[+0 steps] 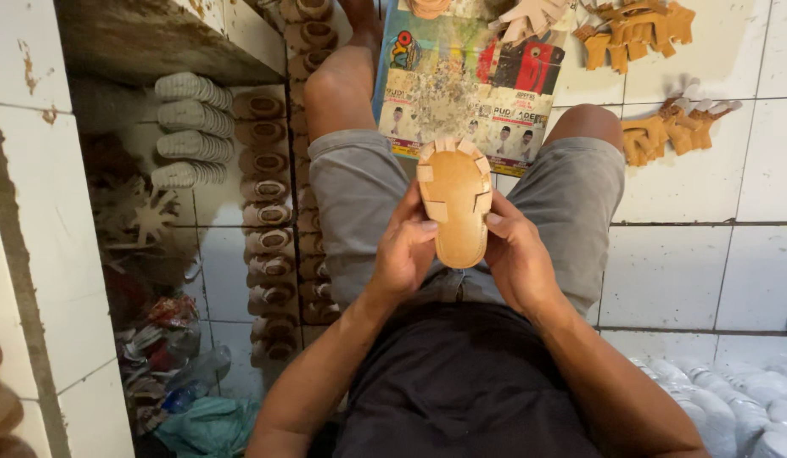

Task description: The person sits on the floor and assembles a pair of sandals by hand. They pick up a sole, attach a pre-cut upper piece, fold and tuck the straps into slots on the sole, and press the parts together to secure them.

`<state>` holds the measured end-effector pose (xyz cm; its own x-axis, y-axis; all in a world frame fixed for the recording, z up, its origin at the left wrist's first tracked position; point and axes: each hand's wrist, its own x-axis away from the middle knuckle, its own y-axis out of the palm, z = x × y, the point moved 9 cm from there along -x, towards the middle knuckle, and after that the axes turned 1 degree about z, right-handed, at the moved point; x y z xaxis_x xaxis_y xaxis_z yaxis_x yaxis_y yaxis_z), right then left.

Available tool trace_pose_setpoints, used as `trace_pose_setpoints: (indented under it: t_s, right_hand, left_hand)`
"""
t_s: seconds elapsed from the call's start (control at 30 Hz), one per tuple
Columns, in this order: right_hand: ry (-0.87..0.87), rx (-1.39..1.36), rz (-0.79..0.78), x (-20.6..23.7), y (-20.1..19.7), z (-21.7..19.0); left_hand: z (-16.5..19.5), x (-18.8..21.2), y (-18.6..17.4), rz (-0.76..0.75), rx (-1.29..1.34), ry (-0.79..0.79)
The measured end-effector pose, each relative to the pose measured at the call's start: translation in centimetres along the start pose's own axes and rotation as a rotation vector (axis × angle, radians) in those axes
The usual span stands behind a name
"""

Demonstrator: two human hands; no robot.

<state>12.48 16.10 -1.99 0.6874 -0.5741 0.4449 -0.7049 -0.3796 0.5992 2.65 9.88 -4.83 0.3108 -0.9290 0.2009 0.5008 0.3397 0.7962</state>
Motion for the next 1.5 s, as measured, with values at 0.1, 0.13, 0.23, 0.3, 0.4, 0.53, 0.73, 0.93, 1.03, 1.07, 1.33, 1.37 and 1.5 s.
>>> trace_pose_setpoints:
  t_s: [0.1, 0.13, 0.23, 0.3, 0.4, 0.53, 0.73, 0.93, 1.03, 1.07, 1.33, 1.37, 1.5]
  right_hand:
    - [0.013, 0.035, 0.030, -0.3, -0.4, 0.3]
    - [0.022, 0.035, 0.033, -0.5, -0.5, 0.5]
    - [0.044, 0.036, 0.033, -0.8, -0.7, 0.9]
    - [0.034, 0.043, 0.037, -1.0, -0.9, 0.8]
    - [0.040, 0.035, 0.042, -1.0, -1.2, 0.8]
    - [0.004, 0.110, -0.029, -0.5, -0.8, 0.3]
    - [-0.021, 0.132, 0.002, -0.2, -1.6, 0.4]
    - [-0.028, 0.054, 0.031, -0.3, -2.4, 0.5]
    - [-0.153, 0.212, 0.038, -0.1, -2.3, -1.1]
    - [-0.246, 0.369, 0.048, 0.3, -2.0, -2.2]
    - [-0.417, 0.643, -0.042, 3.5, -0.3, -5.8]
    - [-0.420, 0.656, -0.004, 3.3, -0.7, -6.1]
    - [-0.225, 0.502, -0.048, 1.1, -2.1, -4.9]
  left_hand:
    - [-0.5, 0.2, -0.4, 0.041, 0.009, 0.050]
    - [-0.5, 0.2, -0.5, 0.043, 0.006, 0.077]
    - [-0.7, 0.1, -0.5, 0.035, -0.035, 0.092]
    - [-0.5, 0.1, -0.5, 0.043, -0.053, 0.114]
    - [-0.2, 0.1, -0.3, 0.058, -0.086, 0.112]
    - [0.2, 0.2, 0.4, 0.047, -0.097, 0.079]
    - [0.3, 0.2, 1.5, 0.002, -0.301, 0.103]
    - [0.5, 0.4, 2.1, 0.010, -0.496, 0.136]
    - [1.3, 0.0, 2.6, 0.027, -0.521, 0.136]
    - [1.7, -0.2, 2.6, 0.043, -0.410, 0.129]
    - [1.7, -1.0, 3.0, 0.053, 0.183, -0.090]
    - [0.6, -0.7, 3.0, 0.055, 0.218, -0.181]
    - [-3.3, 1.1, 3.5, -0.010, 0.269, -0.448]
